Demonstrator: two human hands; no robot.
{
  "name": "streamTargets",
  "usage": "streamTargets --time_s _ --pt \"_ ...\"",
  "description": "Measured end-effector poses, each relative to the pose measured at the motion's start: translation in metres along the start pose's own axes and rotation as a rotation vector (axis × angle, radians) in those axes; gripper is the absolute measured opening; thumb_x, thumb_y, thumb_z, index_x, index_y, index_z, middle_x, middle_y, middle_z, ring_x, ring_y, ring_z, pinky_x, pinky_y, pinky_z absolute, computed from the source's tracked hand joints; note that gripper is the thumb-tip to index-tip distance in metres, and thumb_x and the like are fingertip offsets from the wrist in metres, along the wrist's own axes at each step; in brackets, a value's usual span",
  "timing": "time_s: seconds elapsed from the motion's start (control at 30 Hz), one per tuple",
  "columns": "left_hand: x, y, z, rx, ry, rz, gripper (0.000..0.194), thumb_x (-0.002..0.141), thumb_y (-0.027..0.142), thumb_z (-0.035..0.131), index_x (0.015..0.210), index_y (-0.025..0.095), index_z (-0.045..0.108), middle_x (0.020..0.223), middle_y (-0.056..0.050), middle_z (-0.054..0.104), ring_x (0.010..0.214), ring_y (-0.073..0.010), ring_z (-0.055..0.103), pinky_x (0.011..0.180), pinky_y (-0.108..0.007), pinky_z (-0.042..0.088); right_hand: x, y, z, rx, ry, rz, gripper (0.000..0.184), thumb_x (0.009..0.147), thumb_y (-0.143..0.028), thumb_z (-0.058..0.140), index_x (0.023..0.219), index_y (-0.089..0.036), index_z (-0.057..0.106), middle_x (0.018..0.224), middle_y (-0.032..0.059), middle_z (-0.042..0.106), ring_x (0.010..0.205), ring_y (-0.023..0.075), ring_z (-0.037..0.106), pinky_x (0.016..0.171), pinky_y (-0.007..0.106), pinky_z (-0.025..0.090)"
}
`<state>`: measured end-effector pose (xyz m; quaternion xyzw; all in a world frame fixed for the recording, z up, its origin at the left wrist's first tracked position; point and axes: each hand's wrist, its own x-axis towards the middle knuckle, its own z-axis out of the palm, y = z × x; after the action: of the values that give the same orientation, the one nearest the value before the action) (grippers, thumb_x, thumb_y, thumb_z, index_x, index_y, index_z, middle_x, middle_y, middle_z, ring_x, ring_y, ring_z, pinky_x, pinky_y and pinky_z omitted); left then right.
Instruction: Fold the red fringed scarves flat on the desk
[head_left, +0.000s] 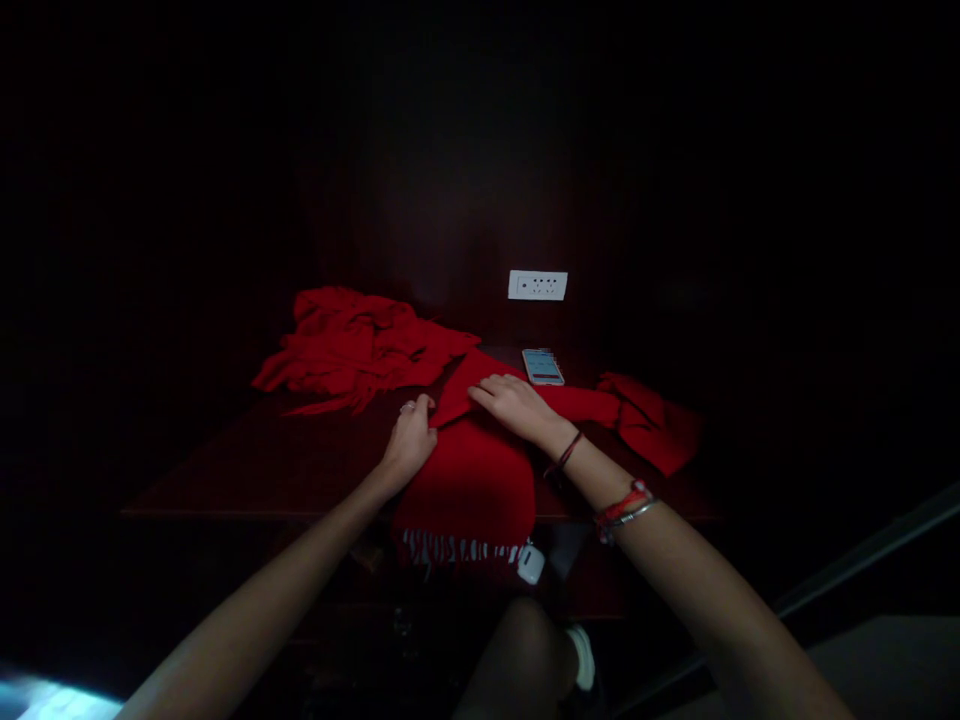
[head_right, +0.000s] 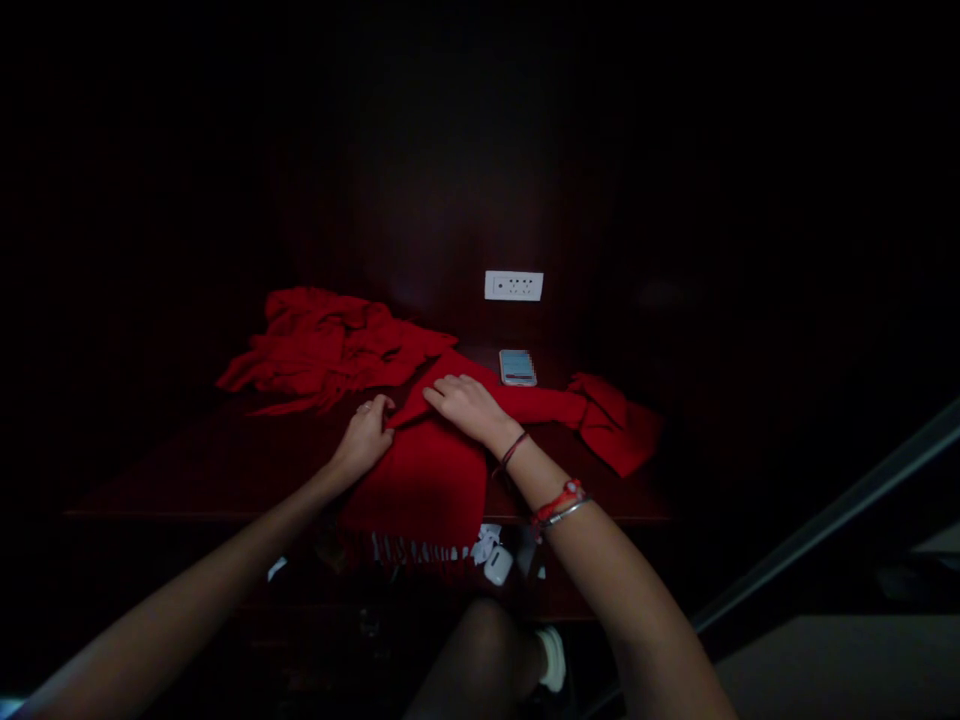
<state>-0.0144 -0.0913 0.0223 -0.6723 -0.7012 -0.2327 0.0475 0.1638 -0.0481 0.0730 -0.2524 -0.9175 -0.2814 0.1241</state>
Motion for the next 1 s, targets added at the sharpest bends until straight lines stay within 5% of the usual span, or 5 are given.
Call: streamTargets --time_s 0.2,0.5,0.7,0.87,1.0 --pt "-0.014 -0.004 -0.005 0.066 -0.058 0.05 0.034 0.071 0.018 0.046 0.105 0.019 0.04 0.1 -0.007 0.041 0.093 -0.0186 0.045 0.078 -0.028 0.038 -0.016 -0.021 0.032 0.172 -0.15 0.003 0.029 0.081 -0.016 0.034 0.107 -0.02 0.047 0.094 0.0063 0.054 0.09 0.0169 0.046 0.076 0.03 0.033" --pt "-0.004 -0.008 -0.009 0.199 -0.206 0.178 0.044 0.071 0.002 0.033 0.11 0.022 0.039 0.103 -0.007 0.045 0.095 -0.0177 0.045 0.075 -0.027 0.039 -0.054 -0.012 0.032 0.333 -0.198 0.517 0.05 0.075 -0.007 0.034 0.123 -0.02 0.031 0.116 0.0108 0.042 0.103 0.0201 0.037 0.08 0.033 0.032" --pt "0.0 -0.011 -0.008 0.112 -0.26 0.337 0.04 0.073 0.017 0.044 0.113 0.02 0.041 0.111 -0.006 0.042 0.103 -0.0186 0.04 0.086 -0.027 0.033 -0.05 -0.011 0.035 0.394 -0.199 0.562 0.044 0.075 -0.014 0.038 0.118 -0.023 0.038 0.112 0.009 0.043 0.102 0.0206 0.038 0.078 0.033 0.034" --pt "0.0 -0.018 -0.003 0.171 -0.225 0.264 0.052 0.07 0.001 0.034 0.116 0.024 0.038 0.114 -0.006 0.043 0.101 -0.017 0.045 0.083 -0.028 0.036 -0.052 -0.007 0.046 0.379 -0.16 0.574 0.046 0.07 -0.004 0.037 0.11 -0.023 0.047 0.104 0.008 0.047 0.097 0.0178 0.042 0.079 0.03 0.034" --pt "0.001 -0.027 -0.003 0.118 -0.292 0.387 0.054 0.069 0.002 0.035 0.12 0.018 0.035 0.12 -0.008 0.042 0.11 -0.0153 0.038 0.091 -0.026 0.029 -0.055 -0.002 0.051 0.506 -0.128 0.557 0.043 0.071 -0.006 0.038 0.11 -0.021 0.048 0.104 0.0062 0.047 0.097 0.015 0.041 0.081 0.027 0.034"
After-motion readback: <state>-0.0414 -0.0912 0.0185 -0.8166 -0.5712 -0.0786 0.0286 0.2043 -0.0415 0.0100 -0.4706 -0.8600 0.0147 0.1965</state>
